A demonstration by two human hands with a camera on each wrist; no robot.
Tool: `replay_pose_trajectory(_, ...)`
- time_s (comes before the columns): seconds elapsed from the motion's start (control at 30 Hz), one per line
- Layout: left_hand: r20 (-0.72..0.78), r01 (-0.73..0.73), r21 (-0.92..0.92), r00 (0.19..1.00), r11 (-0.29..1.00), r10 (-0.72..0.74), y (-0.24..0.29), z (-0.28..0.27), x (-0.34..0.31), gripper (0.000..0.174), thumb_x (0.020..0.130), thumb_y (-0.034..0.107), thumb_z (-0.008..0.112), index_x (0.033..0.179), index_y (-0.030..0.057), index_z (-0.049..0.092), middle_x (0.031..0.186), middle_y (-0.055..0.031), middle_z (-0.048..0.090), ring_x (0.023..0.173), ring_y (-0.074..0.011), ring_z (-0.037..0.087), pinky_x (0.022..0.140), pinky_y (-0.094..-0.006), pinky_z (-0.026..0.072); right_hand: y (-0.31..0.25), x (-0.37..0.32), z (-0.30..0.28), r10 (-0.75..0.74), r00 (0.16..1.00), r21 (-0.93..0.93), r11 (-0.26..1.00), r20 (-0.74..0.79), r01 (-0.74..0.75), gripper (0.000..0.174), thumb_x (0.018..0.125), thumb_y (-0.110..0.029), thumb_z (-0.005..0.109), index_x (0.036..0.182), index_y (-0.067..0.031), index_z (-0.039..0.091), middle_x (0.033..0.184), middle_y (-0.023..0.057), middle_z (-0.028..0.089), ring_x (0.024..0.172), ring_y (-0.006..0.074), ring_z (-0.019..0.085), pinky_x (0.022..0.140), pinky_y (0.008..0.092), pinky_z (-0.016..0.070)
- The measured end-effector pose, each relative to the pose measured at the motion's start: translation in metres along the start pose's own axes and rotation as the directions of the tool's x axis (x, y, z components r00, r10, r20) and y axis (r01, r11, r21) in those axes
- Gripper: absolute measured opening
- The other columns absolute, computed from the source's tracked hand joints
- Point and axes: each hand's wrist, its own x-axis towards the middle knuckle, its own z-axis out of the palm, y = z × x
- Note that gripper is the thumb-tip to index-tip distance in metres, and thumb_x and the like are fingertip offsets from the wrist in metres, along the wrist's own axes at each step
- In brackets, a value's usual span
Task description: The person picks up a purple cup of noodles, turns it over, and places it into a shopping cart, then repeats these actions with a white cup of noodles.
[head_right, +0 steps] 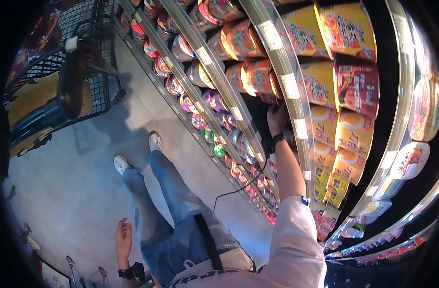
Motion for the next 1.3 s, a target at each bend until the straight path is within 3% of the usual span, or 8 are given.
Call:
replay_pose_trajectory(0.2,0.005,-0.018,0.037,1.0,0.999,0.018,-0.016,0.0,-0.001,0.039,0.105,0.015,0.058,0.141,0.0013,0.055,0.111,-0.0128,0.066,0.099,-0.0219,0.065,0.082,-0.0349,0.054,-0.013,-0.029,0.002,-0.04,0.975,-0.149,0.989,-0.219,0.007,0.084,0.09,-0.021,0.068,0.16,0.0007,0.027,0.157,0.0289,0.038,0.148,0.0467,0.033,0.123,0.05,0.0299)
replay_pose_trajectory(0.43,-0.011,-0.002,0.062,1.0,0.998,0.002,-0.012,-0.011,-0.006,0.04,0.105,0.019,0.059,0.141,0.0017,0.055,0.112,-0.0143,0.066,0.101,-0.0225,0.065,0.083,-0.0357,0.0539,0.005,-0.052,0.011,-0.167,0.977,-0.068,0.985,-0.131,0.16,0.078,0.092,-0.017,0.064,0.162,-0.0093,0.029,0.16,0.0266,0.033,0.148,0.0469,0.031,0.124,0.0513,0.0294)
replay_pose_trajectory(0.6,-0.019,-0.02,0.087,1.0,0.996,0.022,-0.012,-0.011,-0.004,0.04,0.105,0.019,0.059,0.14,0.0017,0.055,0.112,-0.0143,0.066,0.1,-0.0221,0.065,0.083,-0.0349,0.0537,-0.001,-0.041,0.01,-0.061,0.994,0.0,0.998,-0.085,0.062,0.078,0.092,-0.017,0.063,0.162,-0.0132,0.03,0.159,0.0268,0.032,0.147,0.0476,0.032,0.124,0.051,0.0298)
replay_pose_trajectory(0.63,-0.003,-0.014,0.083,1.0,0.996,0.015,-0.012,-0.011,-0.003,0.04,0.105,0.019,0.059,0.14,0.0017,0.055,0.113,-0.0142,0.066,0.1,-0.0222,0.065,0.083,-0.0349,0.0537,0.003,-0.036,0.01,-0.047,0.996,-0.015,0.999,-0.073,0.046,0.084,0.091,-0.025,0.063,0.166,-0.0262,0.025,0.163,0.0279,0.029,0.151,0.049,0.026,0.125,0.0531,0.0288)
replay_pose_trajectory(0.83,0.055,-0.029,0.066,0.998,0.997,0.026,-0.02,-0.013,-0.004,0.04,0.104,0.019,0.06,0.141,0.0016,0.055,0.114,-0.0141,0.066,0.101,-0.0225,0.066,0.084,-0.0355,0.054,-0.011,-0.044,0.003,-0.147,0.976,-0.143,0.982,-0.163,0.124,0.081,0.093,-0.024,0.065,0.162,-0.0053,0.027,0.155,0.0294,0.037,0.147,0.0489,0.034,0.121,0.0508,0.0339)
replay_pose_trajectory(0.97,0.041,-0.12,0.186,0.993,0.975,0.114,-0.008,-0.029,-0.013,0.042,0.104,0.021,0.062,0.14,0.0006,0.056,0.116,-0.016,0.068,0.101,-0.0238,0.066,0.084,-0.036,0.0543,-0.021,-0.086,-0.027,0.383,0.851,-0.071,0.921,0.359,-0.384,0.085,0.096,-0.033,0.065,0.159,0.0056,0.023,0.153,0.0317,0.039,0.146,0.0495,0.035,0.117,0.0494,0.0381)
replay_pose_trajectory(1.13,-0.037,-0.362,0.181,0.927,0.915,0.374,0.077,-0.072,-0.05,0.042,0.106,0.027,0.061,0.138,0.0003,0.058,0.113,-0.0147,0.07,0.1,-0.0217,0.067,0.086,-0.0335,0.0538,-0.031,-0.174,-0.064,-0.049,0.999,0.29,0.956,0.003,0.046,0.081,0.093,-0.011,0.064,0.162,-0.0033,0.023,0.155,0.0296,0.037,0.146,0.0444,0.039,0.121,0.0463,0.0362)
replay_pose_trajectory(1.3,-0.119,-0.632,0.191,0.745,0.751,0.657,0.183,-0.112,-0.091,0.037,0.106,0.022,0.06,0.134,-0.0028,0.06,0.115,-0.0175,0.071,0.102,-0.0254,0.069,0.091,-0.0366,0.0548,-0.05,-0.232,-0.129,-0.135,0.981,0.511,0.859,0.138,0.047,0.059,0.091,-0.008,0.065,0.147,-0.0009,0.046,0.143,0.0237,0.052,0.137,0.0404,0.05,0.115,0.0444,0.0411)
